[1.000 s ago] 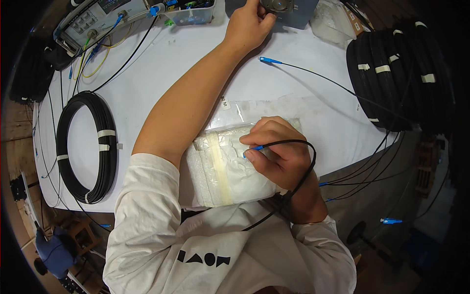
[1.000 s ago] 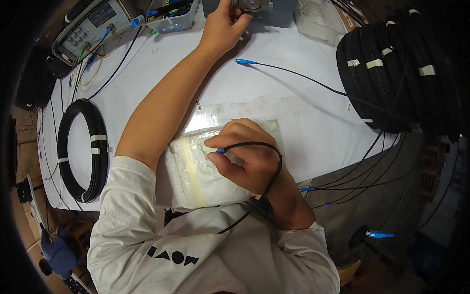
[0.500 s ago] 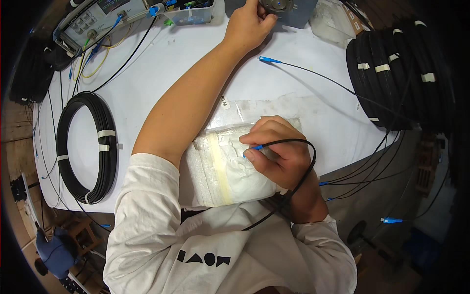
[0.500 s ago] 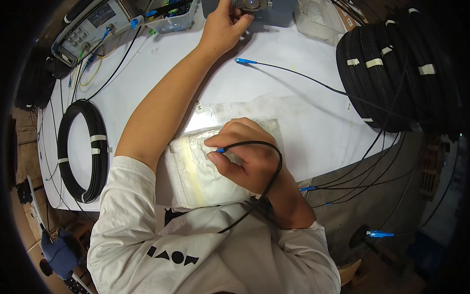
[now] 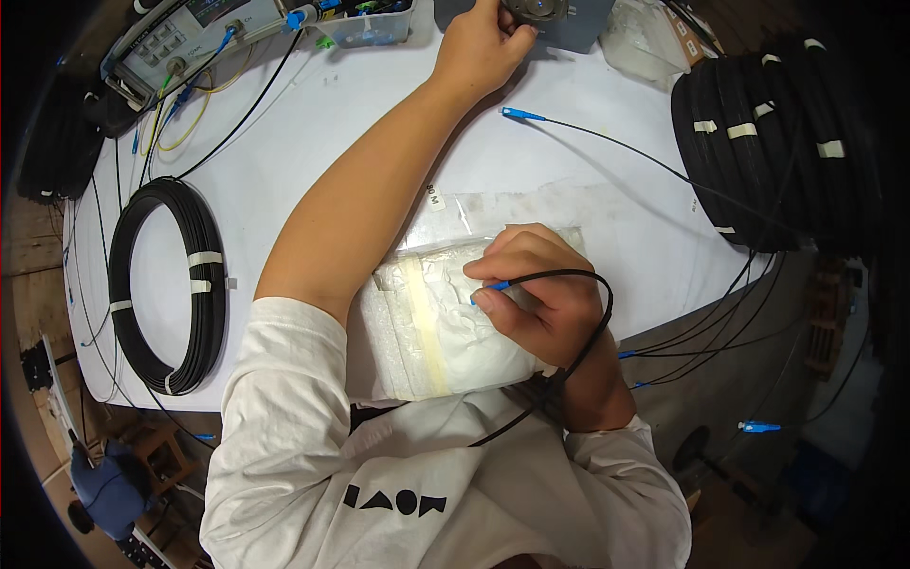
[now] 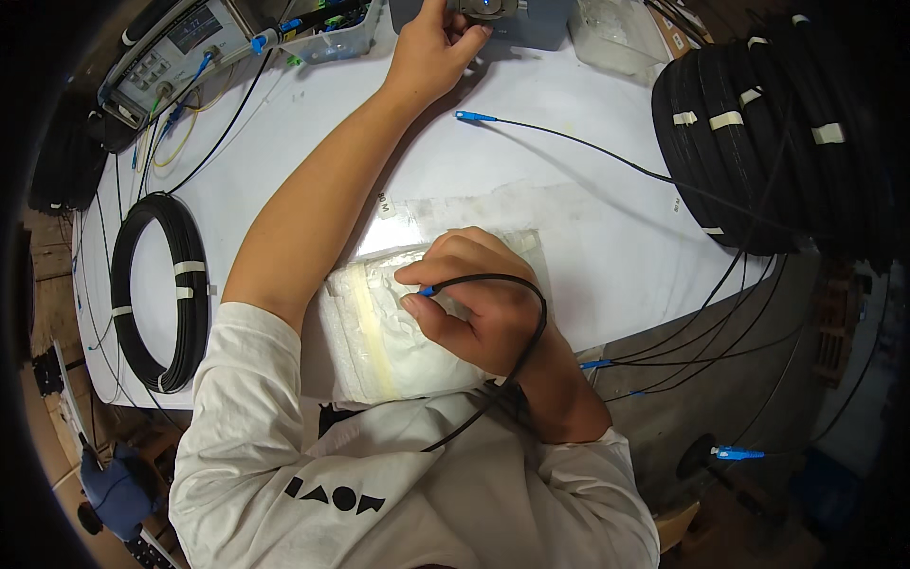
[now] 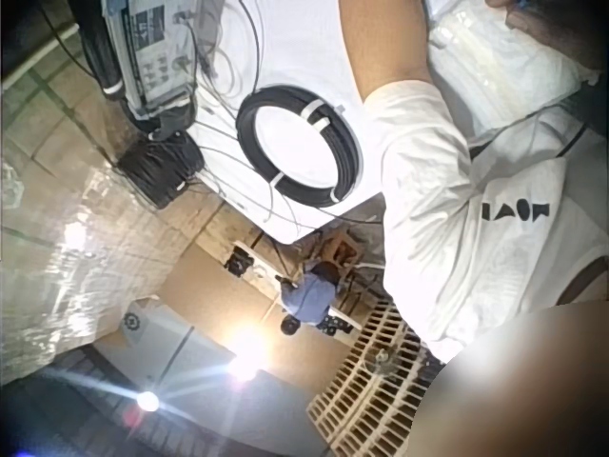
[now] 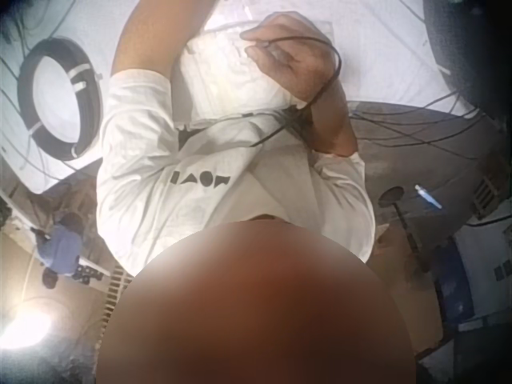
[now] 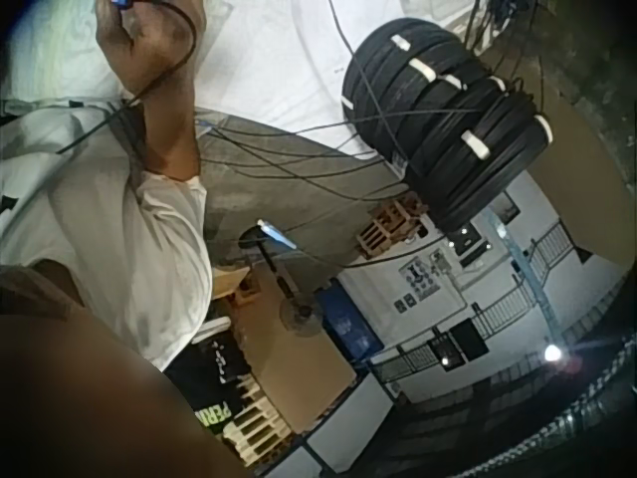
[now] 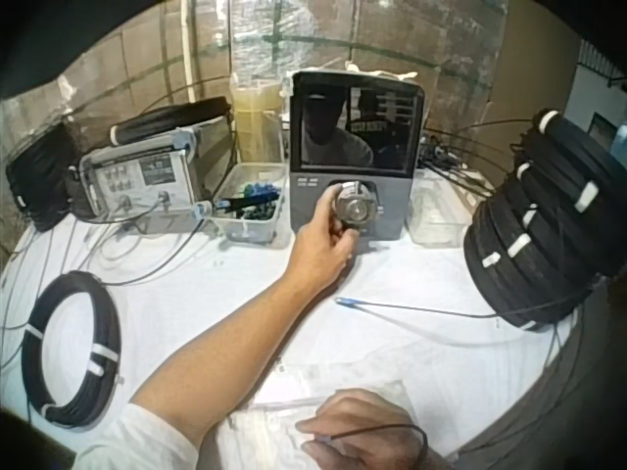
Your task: Measure and test optical fiber cables using a probe and electronic testing equipment.
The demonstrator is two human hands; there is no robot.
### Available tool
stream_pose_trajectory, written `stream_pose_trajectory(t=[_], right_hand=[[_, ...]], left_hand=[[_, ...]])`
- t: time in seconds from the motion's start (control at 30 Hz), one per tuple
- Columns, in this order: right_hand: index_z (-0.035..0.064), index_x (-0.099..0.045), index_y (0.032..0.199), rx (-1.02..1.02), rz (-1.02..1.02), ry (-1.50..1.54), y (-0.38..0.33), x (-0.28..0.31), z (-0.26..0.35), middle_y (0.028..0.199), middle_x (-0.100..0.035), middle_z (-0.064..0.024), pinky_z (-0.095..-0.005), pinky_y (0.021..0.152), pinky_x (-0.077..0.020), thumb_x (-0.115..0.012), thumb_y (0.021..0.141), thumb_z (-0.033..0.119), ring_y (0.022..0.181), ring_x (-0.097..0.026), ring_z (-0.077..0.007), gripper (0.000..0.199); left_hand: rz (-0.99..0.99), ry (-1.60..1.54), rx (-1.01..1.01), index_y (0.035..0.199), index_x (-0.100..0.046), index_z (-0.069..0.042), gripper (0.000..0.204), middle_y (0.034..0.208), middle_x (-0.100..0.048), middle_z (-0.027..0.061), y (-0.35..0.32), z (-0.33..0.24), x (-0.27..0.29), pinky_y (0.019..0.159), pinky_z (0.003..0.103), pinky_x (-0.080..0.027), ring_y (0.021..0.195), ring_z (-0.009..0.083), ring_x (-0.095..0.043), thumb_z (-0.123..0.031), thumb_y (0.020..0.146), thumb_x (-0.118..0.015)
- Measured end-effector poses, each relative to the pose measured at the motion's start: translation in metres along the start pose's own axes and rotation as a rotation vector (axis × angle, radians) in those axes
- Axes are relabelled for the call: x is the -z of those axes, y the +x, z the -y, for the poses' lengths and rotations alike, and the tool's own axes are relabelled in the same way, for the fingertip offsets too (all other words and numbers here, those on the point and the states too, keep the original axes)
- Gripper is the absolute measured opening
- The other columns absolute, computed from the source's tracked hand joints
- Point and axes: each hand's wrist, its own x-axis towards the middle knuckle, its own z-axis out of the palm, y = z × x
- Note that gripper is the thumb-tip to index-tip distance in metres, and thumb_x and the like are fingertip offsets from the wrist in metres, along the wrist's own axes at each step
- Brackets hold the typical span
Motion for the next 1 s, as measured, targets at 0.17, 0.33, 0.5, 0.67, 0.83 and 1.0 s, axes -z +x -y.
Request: stream_pose_trajectory(t=[0.17,0.33,0.5,0.67,0.83,1.0], right_hand=[[0.0013,-0.077,0.100,-0.009,-0.003,0.002,-0.0002,0.0002,0.0008,0.087,-0.069,-0.0095,-0.0385,0.070,-0.0509,-0.082,0.078,-0.002,0.079,-0.066,-0.0285,0.022],[0.0015,-0.077,0.099,-0.013,-0.002,0.000,-0.0004,0.0000,0.0012,0.087,-0.069,-0.0095,-0.0387,0.070,-0.0513,-0.082,0.078,-0.002,0.079,-0.066,-0.0287,0.022],[0.0020,-0.077,0.099,-0.026,-0.004,0.005,-0.0007,0.0000,0.0012,0.088,-0.070,-0.0091,-0.0387,0.071,-0.0519,-0.082,0.077,-0.002,0.079,-0.067,-0.0286,0.023],[0.0018,-0.077,0.099,-0.023,-0.001,0.002,-0.0005,0.0002,0.0014,0.088,-0.070,-0.0093,-0.0387,0.071,-0.0520,-0.083,0.077,-0.002,0.080,-0.067,-0.0288,0.023],[0.0015,-0.077,0.098,-0.018,-0.014,0.005,-0.0008,-0.0001,0.0007,0.088,-0.070,-0.0094,-0.0390,0.072,-0.0520,-0.083,0.077,-0.002,0.080,-0.067,-0.0291,0.022],[0.0016,-0.076,0.098,-0.003,-0.013,0.001,-0.0010,-0.0004,0.0001,0.088,-0.070,-0.0097,-0.0388,0.072,-0.0515,-0.083,0.077,-0.002,0.079,-0.066,-0.0291,0.022]], left_hand=[[0.001,-0.010,-0.017,0.167,-0.033,-0.018,0.078,0.090,-0.064,0.0116,0.0007,0.0020,-0.0012,0.076,0.035,-0.055,0.076,0.0231,-0.065,-0.013,0.098,-0.070],[-0.011,0.011,-0.031,0.166,-0.033,-0.017,0.077,0.090,-0.062,0.0115,0.0003,0.0024,-0.0011,0.076,0.034,-0.055,0.075,0.0228,-0.063,-0.012,0.098,-0.070],[-0.012,-0.016,-0.047,0.166,-0.034,-0.016,0.077,0.090,-0.062,0.0114,0.0013,0.0049,-0.0028,0.074,0.034,-0.055,0.075,0.0226,-0.064,-0.012,0.098,-0.070],[0.002,-0.035,-0.031,0.166,-0.034,-0.016,0.077,0.089,-0.063,0.0114,0.0017,0.0063,-0.0023,0.074,0.034,-0.055,0.074,0.0223,-0.065,-0.012,0.098,-0.070],[0.000,-0.014,-0.003,0.166,-0.034,-0.017,0.077,0.088,-0.064,0.0113,-0.0012,-0.0015,-0.0009,0.073,0.035,-0.056,0.072,0.0222,-0.065,-0.012,0.098,-0.070],[-0.002,-0.022,-0.027,0.166,-0.034,-0.016,0.077,0.088,-0.064,0.0120,0.0001,0.0026,-0.0015,0.073,0.035,-0.056,0.073,0.0227,-0.065,-0.011,0.098,-0.070]])
